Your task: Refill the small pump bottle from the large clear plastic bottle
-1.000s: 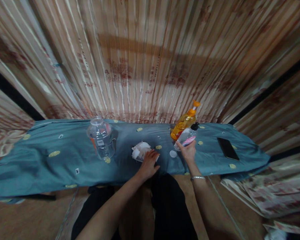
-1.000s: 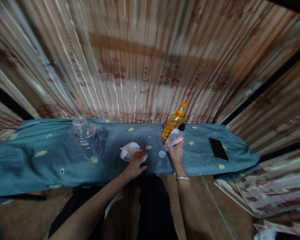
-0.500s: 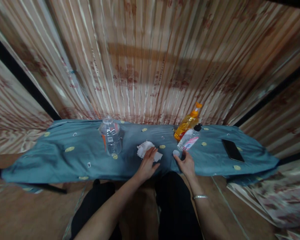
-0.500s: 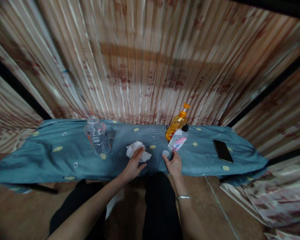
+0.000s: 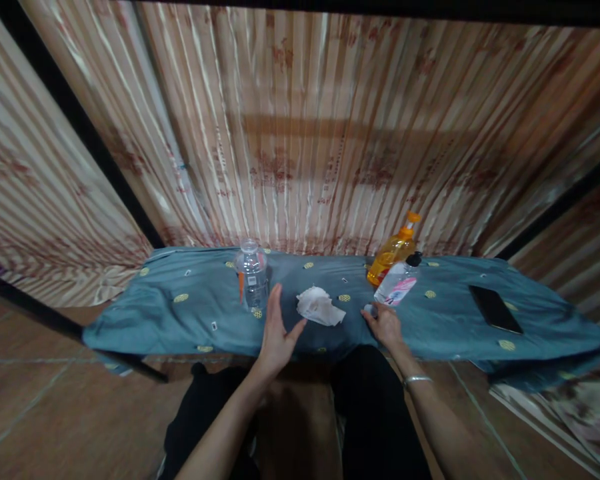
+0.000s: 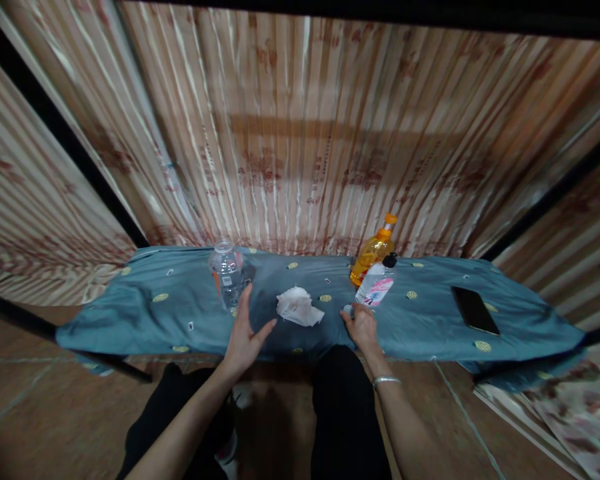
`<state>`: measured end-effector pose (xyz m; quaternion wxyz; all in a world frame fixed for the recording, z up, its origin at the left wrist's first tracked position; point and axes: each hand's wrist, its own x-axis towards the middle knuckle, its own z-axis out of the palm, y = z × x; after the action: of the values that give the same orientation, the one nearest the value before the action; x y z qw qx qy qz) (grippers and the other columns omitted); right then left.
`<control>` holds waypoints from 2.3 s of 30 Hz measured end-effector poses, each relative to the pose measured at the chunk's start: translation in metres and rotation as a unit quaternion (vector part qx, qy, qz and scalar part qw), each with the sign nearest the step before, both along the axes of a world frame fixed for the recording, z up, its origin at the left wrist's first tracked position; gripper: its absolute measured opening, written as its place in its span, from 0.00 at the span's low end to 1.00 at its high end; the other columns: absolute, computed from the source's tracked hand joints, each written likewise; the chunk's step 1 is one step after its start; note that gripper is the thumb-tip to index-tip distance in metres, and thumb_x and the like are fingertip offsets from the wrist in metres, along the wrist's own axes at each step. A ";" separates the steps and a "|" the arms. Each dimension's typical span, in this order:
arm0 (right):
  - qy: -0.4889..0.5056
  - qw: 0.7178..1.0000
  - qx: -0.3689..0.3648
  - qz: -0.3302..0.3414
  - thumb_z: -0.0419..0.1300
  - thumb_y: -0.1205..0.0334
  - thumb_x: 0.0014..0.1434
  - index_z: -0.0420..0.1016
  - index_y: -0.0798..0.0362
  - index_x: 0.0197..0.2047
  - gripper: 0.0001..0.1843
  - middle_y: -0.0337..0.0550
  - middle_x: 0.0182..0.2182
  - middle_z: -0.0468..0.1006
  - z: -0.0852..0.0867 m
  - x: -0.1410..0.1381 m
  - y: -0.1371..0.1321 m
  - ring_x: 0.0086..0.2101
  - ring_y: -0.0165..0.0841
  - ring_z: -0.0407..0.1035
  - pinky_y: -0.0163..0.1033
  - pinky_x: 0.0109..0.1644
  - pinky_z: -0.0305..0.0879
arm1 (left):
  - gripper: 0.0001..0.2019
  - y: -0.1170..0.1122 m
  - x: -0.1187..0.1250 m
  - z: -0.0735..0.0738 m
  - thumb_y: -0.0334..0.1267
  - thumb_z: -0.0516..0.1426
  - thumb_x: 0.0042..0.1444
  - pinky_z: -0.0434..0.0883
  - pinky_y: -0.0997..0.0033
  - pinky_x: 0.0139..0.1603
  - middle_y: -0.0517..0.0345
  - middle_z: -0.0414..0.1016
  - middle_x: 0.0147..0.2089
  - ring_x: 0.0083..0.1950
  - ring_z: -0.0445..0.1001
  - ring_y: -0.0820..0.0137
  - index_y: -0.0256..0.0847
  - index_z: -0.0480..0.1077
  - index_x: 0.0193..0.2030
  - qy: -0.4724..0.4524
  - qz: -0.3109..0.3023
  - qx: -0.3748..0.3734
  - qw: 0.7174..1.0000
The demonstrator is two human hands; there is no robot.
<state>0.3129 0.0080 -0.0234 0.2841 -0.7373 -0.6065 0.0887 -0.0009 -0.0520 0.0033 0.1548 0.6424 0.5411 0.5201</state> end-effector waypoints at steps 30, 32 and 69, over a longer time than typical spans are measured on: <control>-0.170 0.827 0.070 0.532 0.71 0.66 0.68 0.74 0.57 0.67 0.27 0.57 0.55 0.86 0.228 -0.163 0.061 0.55 0.47 0.83 0.48 0.59 0.78 | 0.39 0.076 -0.069 -0.006 0.32 0.72 0.47 0.72 0.37 0.70 0.42 0.80 0.63 0.65 0.79 0.45 0.45 0.66 0.67 -0.021 0.092 0.025 0.995; -0.181 0.816 0.058 0.546 0.70 0.66 0.68 0.75 0.56 0.65 0.24 0.56 0.54 0.86 0.228 -0.161 0.056 0.54 0.47 0.83 0.49 0.57 0.79 | 0.38 0.074 -0.069 -0.005 0.30 0.71 0.47 0.71 0.35 0.71 0.41 0.79 0.64 0.65 0.79 0.44 0.44 0.67 0.66 -0.003 0.092 0.031 0.995; -0.235 0.843 -0.017 0.483 0.65 0.55 0.74 0.77 0.57 0.63 0.20 0.55 0.47 0.88 0.221 -0.166 0.044 0.45 0.44 0.83 0.40 0.45 0.68 | 0.36 0.076 -0.066 -0.003 0.29 0.66 0.53 0.63 0.32 0.76 0.37 0.78 0.66 0.69 0.75 0.43 0.43 0.64 0.69 0.091 0.082 0.039 0.992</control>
<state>0.1472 0.0523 0.1975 0.0415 -0.3547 -0.9328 0.0489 -0.0672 0.0237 0.0000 0.0369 0.6463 0.5830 0.4909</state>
